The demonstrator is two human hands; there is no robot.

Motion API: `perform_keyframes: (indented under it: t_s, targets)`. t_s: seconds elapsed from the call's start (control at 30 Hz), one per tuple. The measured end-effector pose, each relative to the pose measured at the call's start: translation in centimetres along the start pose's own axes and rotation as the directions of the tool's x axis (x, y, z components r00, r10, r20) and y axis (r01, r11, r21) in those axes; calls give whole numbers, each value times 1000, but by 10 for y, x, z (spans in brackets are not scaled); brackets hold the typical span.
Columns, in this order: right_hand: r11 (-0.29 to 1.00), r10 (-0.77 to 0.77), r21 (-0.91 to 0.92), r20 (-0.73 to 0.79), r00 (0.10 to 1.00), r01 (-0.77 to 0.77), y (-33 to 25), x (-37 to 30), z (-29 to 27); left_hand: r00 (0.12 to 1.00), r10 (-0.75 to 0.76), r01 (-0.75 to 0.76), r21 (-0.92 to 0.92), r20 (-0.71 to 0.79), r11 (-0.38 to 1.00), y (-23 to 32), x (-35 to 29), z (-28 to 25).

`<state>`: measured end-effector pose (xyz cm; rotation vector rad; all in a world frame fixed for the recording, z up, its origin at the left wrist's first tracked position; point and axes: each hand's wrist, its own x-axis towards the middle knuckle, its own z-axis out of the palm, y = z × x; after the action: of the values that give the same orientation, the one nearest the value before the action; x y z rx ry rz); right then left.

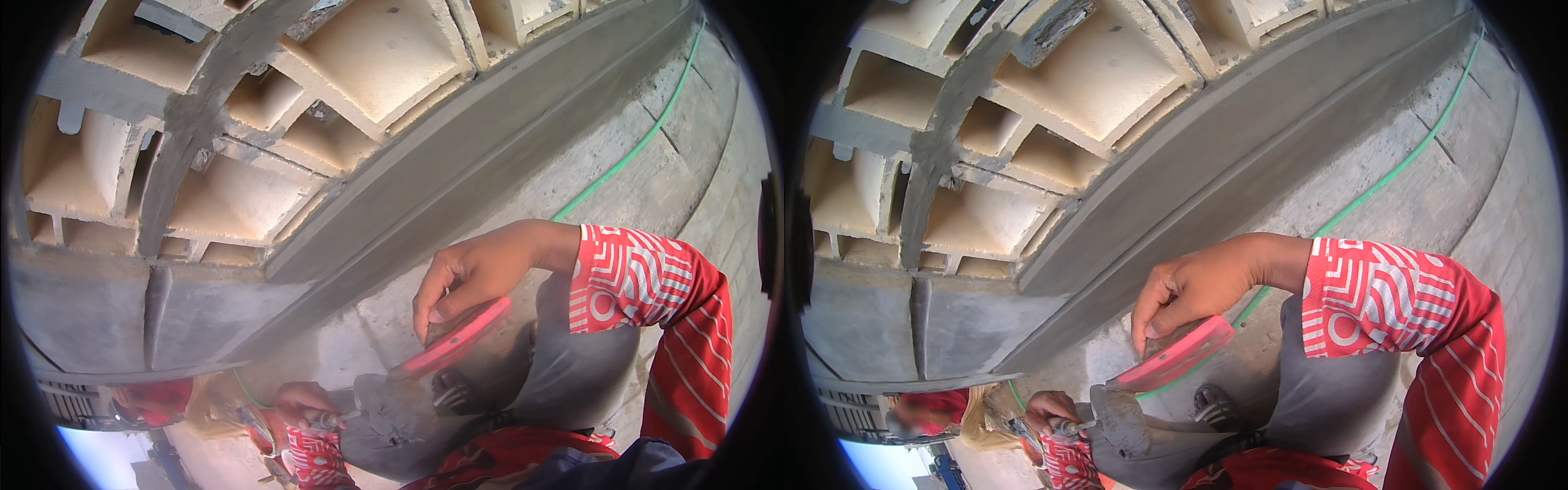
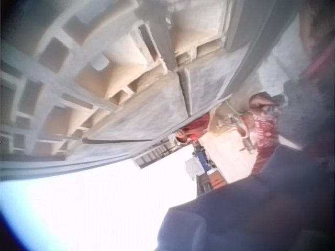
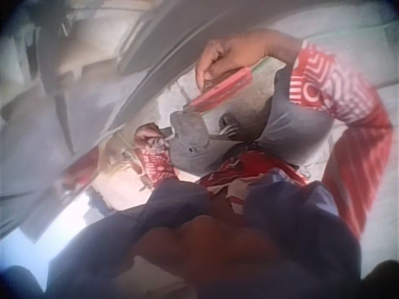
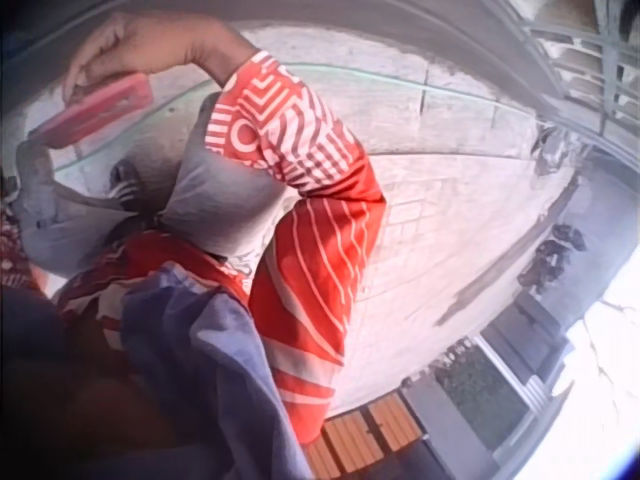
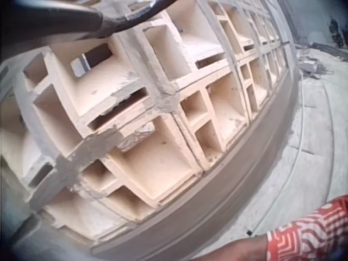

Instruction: The person applies plaster to a decorative concrete lattice wall using a trowel and a pink float. They scoop material from a bucket and smooth it into the grid pattern of the wall.

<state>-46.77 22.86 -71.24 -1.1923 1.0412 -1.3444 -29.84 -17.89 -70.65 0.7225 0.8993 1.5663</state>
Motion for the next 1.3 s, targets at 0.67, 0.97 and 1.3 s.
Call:
perform_keyframes:
  t_s: [0.67,0.97,1.3]
  targets:
    - [934,-79,-348,1,997,75,-7,-6,1,983,-179,181,40,-49,983,9,-8,13]
    - [997,57,-50,70,996,-53,-11,-18,-12,928,-162,110,-168,-335,980,-4,-44,22]
    - [922,-67,307,-474,878,236,-22,-16,8,758,34,-343,-355,-651,870,-54,4,81]
